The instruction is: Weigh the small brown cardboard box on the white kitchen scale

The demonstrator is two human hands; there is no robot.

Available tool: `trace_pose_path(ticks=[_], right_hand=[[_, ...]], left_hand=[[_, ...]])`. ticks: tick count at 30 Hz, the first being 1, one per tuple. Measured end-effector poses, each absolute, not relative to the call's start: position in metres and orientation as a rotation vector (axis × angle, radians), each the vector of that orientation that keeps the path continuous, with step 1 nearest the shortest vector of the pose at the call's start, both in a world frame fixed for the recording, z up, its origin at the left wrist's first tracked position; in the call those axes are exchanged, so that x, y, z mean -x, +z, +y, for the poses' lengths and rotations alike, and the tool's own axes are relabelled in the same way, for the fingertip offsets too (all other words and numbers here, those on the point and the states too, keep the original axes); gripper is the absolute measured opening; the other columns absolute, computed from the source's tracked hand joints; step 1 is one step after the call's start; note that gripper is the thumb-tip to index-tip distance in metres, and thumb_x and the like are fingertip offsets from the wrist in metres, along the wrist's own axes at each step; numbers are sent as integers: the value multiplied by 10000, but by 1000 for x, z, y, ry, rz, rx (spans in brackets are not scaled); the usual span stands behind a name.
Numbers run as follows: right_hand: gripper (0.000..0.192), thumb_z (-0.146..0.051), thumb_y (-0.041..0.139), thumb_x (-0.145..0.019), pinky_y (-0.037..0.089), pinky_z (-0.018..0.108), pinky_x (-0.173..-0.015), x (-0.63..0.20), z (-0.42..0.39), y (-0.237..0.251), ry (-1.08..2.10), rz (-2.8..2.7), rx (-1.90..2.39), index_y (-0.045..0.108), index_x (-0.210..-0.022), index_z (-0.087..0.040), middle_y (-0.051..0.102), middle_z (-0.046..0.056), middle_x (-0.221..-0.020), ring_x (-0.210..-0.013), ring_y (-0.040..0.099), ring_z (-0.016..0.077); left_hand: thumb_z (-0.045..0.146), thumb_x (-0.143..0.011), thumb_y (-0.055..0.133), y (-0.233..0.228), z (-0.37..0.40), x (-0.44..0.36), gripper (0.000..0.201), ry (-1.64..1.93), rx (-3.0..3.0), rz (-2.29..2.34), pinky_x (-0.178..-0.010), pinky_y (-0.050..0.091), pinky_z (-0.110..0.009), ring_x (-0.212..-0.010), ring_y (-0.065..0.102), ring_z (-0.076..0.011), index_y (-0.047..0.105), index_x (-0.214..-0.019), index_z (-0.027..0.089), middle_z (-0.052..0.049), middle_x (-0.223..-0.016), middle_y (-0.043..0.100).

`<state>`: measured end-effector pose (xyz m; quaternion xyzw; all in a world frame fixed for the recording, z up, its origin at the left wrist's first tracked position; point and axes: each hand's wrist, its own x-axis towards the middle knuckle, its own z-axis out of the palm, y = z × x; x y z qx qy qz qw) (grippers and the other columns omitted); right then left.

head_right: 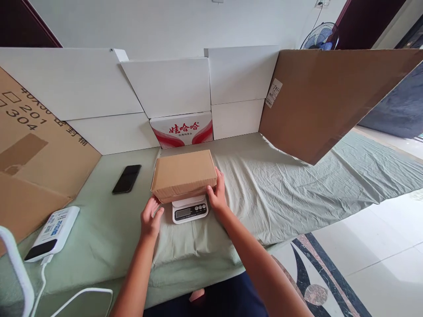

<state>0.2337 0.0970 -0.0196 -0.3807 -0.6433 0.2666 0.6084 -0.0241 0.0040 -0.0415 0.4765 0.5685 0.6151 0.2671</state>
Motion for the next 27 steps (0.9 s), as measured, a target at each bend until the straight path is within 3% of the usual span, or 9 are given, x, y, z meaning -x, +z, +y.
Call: trace_pose_path(ticks=[10,14,18,24,27], right_hand=[[804,-679,485,-982,310,548,-1290,-236,97,-12,683,-1501,787,274,-1642,-272,404,138,-1645,-1541,391,331],[766,-662,508,-990,368,552,-1256,-241,106,15,710,-1540,711,265,-1637,-330,344,111,-1706,-1562,382,338],[753,-656,522,-992,382,558,-1252,-235,141,42,707,-1522,596,268,-1618,-325,428,117,-1651,-1511,464,331],[783,-661,535,-976,427,540,-1216,-212,185,16,849,-1521,589,224,-1596,-297,442,134,-1635,-1533,434,308],[784,-689,522,-960,449,518,-1190,-208,188,2,917,-1502,650,230,-1565,-284,445,147,-1627,-1482,491,304]], left_hand=[[459,-743,730,-17,4,13,815,1725,-1187,1482,-1181,447,-533,-1387,587,-404,579,-1449,80,-250,-1441,639],[428,-796,699,17,19,14,715,1798,-1220,1356,-1157,472,-515,-1388,589,-383,598,-1441,136,-209,-1451,644],[390,-797,678,43,64,24,574,1815,-1323,1261,-1119,495,-468,-1299,652,-334,650,-1329,175,-159,-1335,711],[325,-699,642,14,124,34,505,1768,-1225,1273,-999,518,-414,-1143,695,-292,631,-1184,185,-127,-1152,736],[311,-681,626,-5,132,39,451,1730,-1217,1310,-902,524,-365,-1045,694,-260,617,-1118,202,-86,-1041,733]])
